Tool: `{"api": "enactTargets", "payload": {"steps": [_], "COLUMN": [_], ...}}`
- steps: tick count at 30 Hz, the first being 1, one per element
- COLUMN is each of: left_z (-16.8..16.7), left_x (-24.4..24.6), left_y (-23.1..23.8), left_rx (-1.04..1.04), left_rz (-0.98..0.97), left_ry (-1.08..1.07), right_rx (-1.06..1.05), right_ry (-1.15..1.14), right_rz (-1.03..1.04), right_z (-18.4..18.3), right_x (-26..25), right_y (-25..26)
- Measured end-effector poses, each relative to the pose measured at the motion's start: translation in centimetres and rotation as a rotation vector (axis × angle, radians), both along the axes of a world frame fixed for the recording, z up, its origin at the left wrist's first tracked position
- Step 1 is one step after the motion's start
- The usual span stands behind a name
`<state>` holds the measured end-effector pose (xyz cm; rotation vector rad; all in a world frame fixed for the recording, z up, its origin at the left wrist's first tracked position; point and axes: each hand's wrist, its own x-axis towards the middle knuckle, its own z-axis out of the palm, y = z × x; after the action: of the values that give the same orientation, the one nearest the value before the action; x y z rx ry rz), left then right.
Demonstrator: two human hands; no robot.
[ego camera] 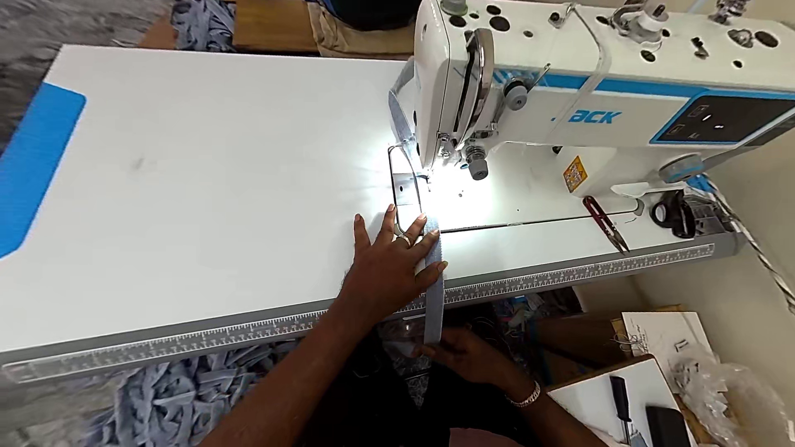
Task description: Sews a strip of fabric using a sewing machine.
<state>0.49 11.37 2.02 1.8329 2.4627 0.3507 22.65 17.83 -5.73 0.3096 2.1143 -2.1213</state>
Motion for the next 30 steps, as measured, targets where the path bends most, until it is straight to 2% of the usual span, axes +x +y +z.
{"api": "enactTargets", "payload": {"steps": [5, 13, 20, 30], "left_z": [0.0, 0.1, 0.1, 0.0], "left_x": [0.0, 0.0, 0.0, 0.0], "left_y": [0.0, -0.2, -0.2, -0.2], "left_rx": [0.008, 0.011, -0.002, 0.008], "left_rz": [0.008, 0.007, 0.001, 0.0], "left_ry": [0.002, -0.017, -0.001, -0.003], "right_rx": [-0.009, 0.063, 0.018, -0.034], "right_ry": [-0.003, 0.004, -0.029, 0.095], "right_rz": [-0.044, 0.011, -0.027, -0.125], "right_z": [-0.6, -1.0, -0.4, -0.2], "right_x": [0.6, 0.8, 0.7, 0.9], "right_y": [-0.5, -0.8, -0.9, -1.4]}}
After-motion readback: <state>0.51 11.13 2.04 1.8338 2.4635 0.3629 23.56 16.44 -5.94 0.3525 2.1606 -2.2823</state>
